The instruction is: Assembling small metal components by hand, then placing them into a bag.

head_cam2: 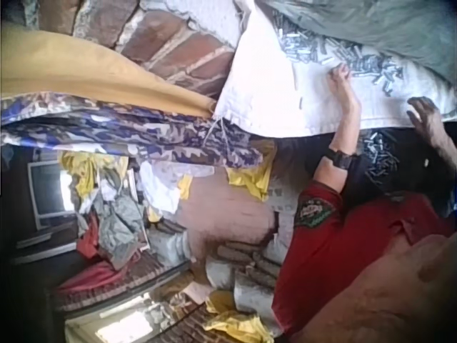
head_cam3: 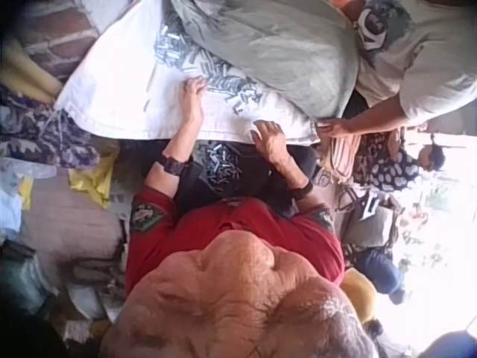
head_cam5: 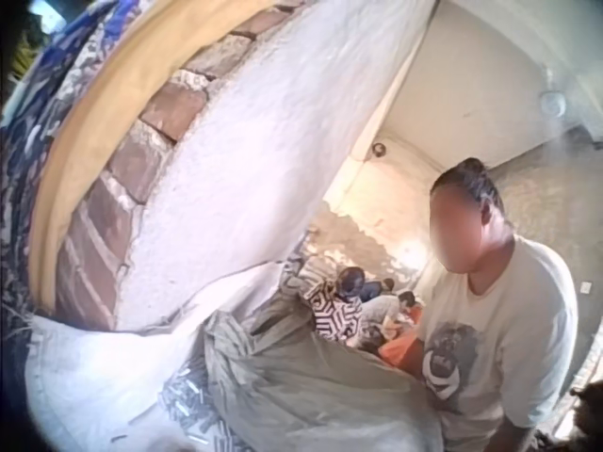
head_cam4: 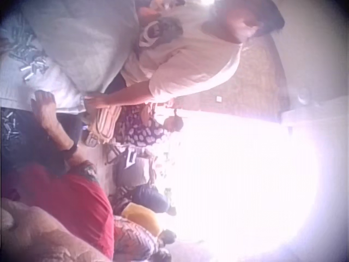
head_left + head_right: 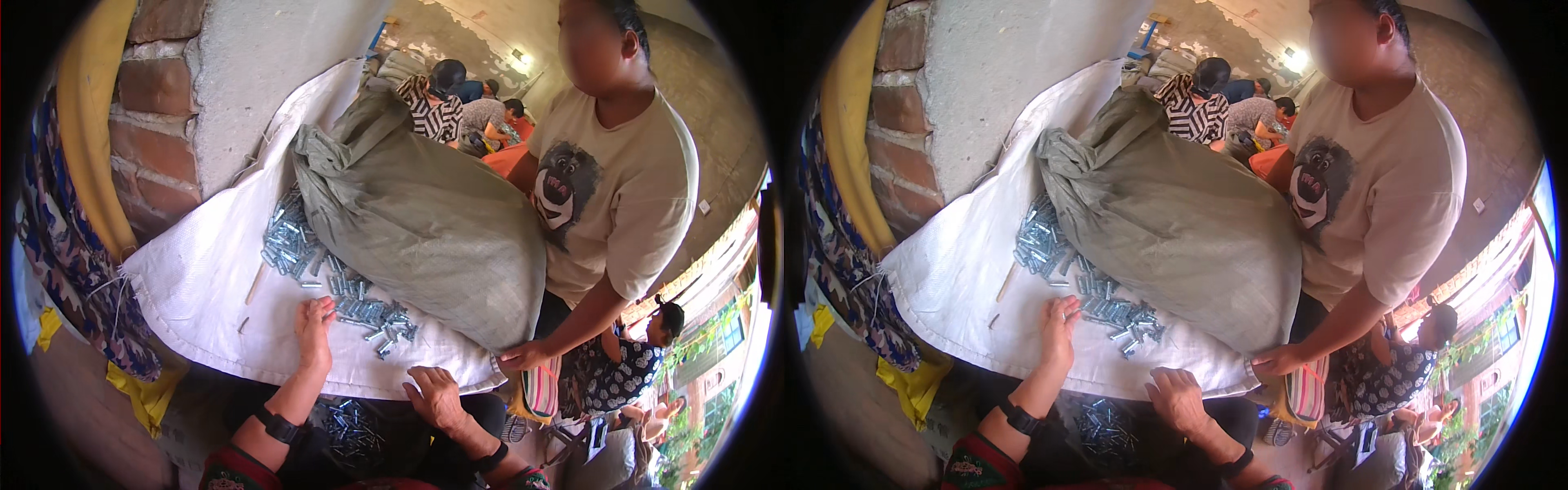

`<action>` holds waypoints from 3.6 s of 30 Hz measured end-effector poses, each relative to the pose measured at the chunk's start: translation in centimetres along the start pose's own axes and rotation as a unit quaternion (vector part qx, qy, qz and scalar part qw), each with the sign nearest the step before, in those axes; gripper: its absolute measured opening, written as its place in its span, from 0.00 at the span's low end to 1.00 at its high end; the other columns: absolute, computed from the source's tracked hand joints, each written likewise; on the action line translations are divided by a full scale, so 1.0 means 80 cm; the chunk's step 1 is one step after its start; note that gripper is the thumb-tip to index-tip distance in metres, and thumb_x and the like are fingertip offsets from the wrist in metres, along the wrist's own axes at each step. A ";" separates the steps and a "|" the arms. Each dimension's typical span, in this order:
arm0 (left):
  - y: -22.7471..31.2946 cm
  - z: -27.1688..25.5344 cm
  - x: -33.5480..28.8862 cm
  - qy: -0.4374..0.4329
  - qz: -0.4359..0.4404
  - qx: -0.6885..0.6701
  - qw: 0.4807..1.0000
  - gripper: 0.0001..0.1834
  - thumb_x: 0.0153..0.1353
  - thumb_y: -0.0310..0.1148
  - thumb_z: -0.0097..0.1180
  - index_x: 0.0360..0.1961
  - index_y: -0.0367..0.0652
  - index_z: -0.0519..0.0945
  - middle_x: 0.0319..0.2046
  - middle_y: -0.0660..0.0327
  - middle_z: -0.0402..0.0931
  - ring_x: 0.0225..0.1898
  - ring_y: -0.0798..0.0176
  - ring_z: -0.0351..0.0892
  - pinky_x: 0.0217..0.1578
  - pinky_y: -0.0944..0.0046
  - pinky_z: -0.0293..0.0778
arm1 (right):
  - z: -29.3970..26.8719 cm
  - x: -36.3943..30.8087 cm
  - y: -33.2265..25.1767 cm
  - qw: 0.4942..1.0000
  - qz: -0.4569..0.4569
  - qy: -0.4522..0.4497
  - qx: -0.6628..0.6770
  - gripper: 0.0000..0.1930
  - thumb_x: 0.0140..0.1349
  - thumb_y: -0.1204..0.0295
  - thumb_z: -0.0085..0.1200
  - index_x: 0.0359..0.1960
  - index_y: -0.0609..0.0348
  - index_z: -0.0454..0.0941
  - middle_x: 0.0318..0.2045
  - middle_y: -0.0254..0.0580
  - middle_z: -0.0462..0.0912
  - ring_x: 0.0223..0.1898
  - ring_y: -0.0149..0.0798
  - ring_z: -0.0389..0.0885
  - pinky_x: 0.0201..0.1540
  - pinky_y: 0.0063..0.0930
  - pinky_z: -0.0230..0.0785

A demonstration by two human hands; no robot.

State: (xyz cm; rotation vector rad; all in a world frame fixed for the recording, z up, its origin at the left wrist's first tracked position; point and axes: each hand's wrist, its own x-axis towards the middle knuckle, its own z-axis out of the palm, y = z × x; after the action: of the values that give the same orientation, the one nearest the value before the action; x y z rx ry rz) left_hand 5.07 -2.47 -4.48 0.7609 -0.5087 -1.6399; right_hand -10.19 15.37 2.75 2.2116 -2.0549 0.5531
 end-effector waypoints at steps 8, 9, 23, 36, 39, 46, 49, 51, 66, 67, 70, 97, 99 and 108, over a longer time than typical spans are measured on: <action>0.004 0.000 -0.004 0.003 0.006 0.004 1.000 0.11 0.65 0.37 0.44 0.41 0.41 0.68 0.42 0.58 0.71 0.45 0.64 0.71 0.47 0.63 0.68 | -0.039 0.047 0.005 0.997 -0.054 0.039 -0.047 0.16 0.49 0.71 0.60 0.40 0.62 0.73 0.39 0.47 0.77 0.39 0.48 0.76 0.41 0.38 0.68; 0.005 -0.001 -0.005 0.004 -0.002 0.002 1.000 0.11 0.65 0.37 0.44 0.41 0.41 0.67 0.42 0.58 0.71 0.45 0.64 0.71 0.46 0.62 0.68 | -0.049 0.064 0.001 0.994 -0.075 0.045 -0.063 0.17 0.49 0.71 0.60 0.40 0.62 0.73 0.39 0.47 0.77 0.40 0.48 0.76 0.42 0.38 0.67; 0.009 0.001 -0.003 0.012 -0.029 -0.001 1.000 0.09 0.66 0.36 0.43 0.41 0.41 0.67 0.41 0.58 0.73 0.44 0.64 0.72 0.45 0.63 0.69 | -0.053 0.121 -0.009 0.993 -0.094 0.025 -0.071 0.16 0.50 0.69 0.60 0.39 0.61 0.73 0.35 0.45 0.78 0.36 0.47 0.77 0.39 0.37 0.69; 0.006 -0.003 -0.002 0.023 -0.019 -0.007 1.000 0.09 0.66 0.35 0.43 0.40 0.40 0.68 0.40 0.58 0.73 0.42 0.65 0.74 0.42 0.64 0.71 | -0.047 0.109 -0.012 0.993 -0.100 -0.020 -0.060 0.16 0.48 0.70 0.59 0.38 0.61 0.72 0.38 0.45 0.76 0.37 0.47 0.76 0.38 0.38 0.70; 0.009 0.000 -0.002 0.030 -0.019 -0.015 0.999 0.09 0.66 0.34 0.44 0.39 0.40 0.68 0.39 0.58 0.73 0.42 0.65 0.74 0.41 0.64 0.71 | -0.049 0.119 -0.019 0.990 -0.125 0.010 -0.061 0.17 0.47 0.70 0.60 0.39 0.60 0.73 0.38 0.45 0.76 0.37 0.47 0.76 0.39 0.37 0.70; 0.006 -0.005 0.001 0.038 -0.018 -0.033 0.999 0.08 0.65 0.33 0.43 0.38 0.39 0.68 0.36 0.57 0.75 0.38 0.65 0.76 0.40 0.66 0.72 | -0.056 0.163 -0.048 0.980 -0.188 -0.006 -0.063 0.21 0.47 0.71 0.61 0.43 0.62 0.71 0.43 0.49 0.74 0.39 0.49 0.75 0.39 0.38 0.70; 0.015 -0.002 0.000 0.072 -0.025 -0.049 0.996 0.08 0.65 0.33 0.43 0.38 0.39 0.68 0.35 0.57 0.75 0.36 0.64 0.77 0.37 0.66 0.73 | -0.062 0.194 -0.079 0.966 -0.250 0.006 -0.070 0.25 0.44 0.70 0.61 0.46 0.63 0.69 0.45 0.50 0.72 0.42 0.49 0.74 0.42 0.39 0.69; 0.015 -0.004 0.001 0.055 -0.038 -0.053 0.996 0.08 0.65 0.33 0.43 0.39 0.39 0.68 0.34 0.57 0.75 0.35 0.64 0.77 0.35 0.66 0.73 | -0.053 0.221 -0.085 0.949 -0.289 0.013 -0.126 0.25 0.44 0.69 0.61 0.46 0.63 0.69 0.45 0.50 0.72 0.44 0.49 0.73 0.44 0.40 0.67; 0.036 -0.022 -0.011 -0.030 0.180 0.313 0.932 0.07 0.60 0.31 0.50 0.35 0.39 0.73 0.26 0.55 0.77 0.26 0.57 0.79 0.27 0.60 0.72 | -0.012 0.191 -0.083 0.961 -0.225 -0.128 -0.096 0.21 0.46 0.67 0.61 0.42 0.59 0.70 0.36 0.45 0.74 0.37 0.46 0.76 0.39 0.38 0.67; 0.037 -0.025 -0.011 -0.042 0.200 0.411 0.889 0.07 0.57 0.30 0.52 0.35 0.39 0.73 0.26 0.53 0.77 0.27 0.52 0.78 0.28 0.58 0.71 | -0.013 0.186 -0.083 0.963 -0.228 -0.113 -0.086 0.18 0.48 0.68 0.60 0.39 0.59 0.71 0.34 0.46 0.76 0.35 0.47 0.77 0.36 0.39 0.69; 0.043 -0.021 -0.017 -0.055 0.282 0.464 0.838 0.06 0.55 0.29 0.53 0.34 0.41 0.74 0.26 0.51 0.76 0.29 0.46 0.76 0.29 0.54 0.71 | -0.009 0.184 -0.073 0.970 -0.208 -0.114 -0.057 0.15 0.48 0.69 0.60 0.36 0.59 0.72 0.31 0.46 0.76 0.33 0.47 0.77 0.33 0.37 0.70; 0.051 -0.030 -0.011 -0.176 0.341 0.724 0.574 0.09 0.47 0.27 0.51 0.33 0.43 0.74 0.31 0.57 0.70 0.34 0.54 0.73 0.32 0.58 0.72 | 0.075 0.398 -0.069 0.965 -0.244 -0.049 -0.085 0.09 0.51 0.66 0.55 0.25 0.59 0.76 0.33 0.52 0.76 0.35 0.51 0.79 0.36 0.41 0.73; 0.048 -0.022 -0.003 -0.173 0.346 0.719 0.577 0.09 0.45 0.27 0.51 0.32 0.43 0.75 0.31 0.58 0.71 0.34 0.55 0.73 0.33 0.58 0.72 | 0.059 0.388 -0.058 0.971 -0.227 -0.012 -0.078 0.14 0.52 0.63 0.56 0.31 0.61 0.73 0.32 0.52 0.76 0.35 0.53 0.77 0.36 0.43 0.72; 0.049 -0.018 -0.011 -0.215 0.331 0.731 0.557 0.08 0.54 0.30 0.52 0.36 0.43 0.72 0.35 0.57 0.71 0.39 0.50 0.72 0.38 0.54 0.71 | -0.048 0.262 -0.054 0.975 -0.197 -0.029 -0.094 0.12 0.53 0.64 0.54 0.29 0.63 0.75 0.30 0.52 0.78 0.32 0.53 0.79 0.35 0.40 0.73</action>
State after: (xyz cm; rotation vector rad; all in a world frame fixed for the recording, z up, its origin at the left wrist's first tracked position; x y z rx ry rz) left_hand 8.91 -2.35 -2.58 1.0474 -2.3416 -0.2896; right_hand -5.97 -3.00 13.57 2.4447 -1.5452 0.2493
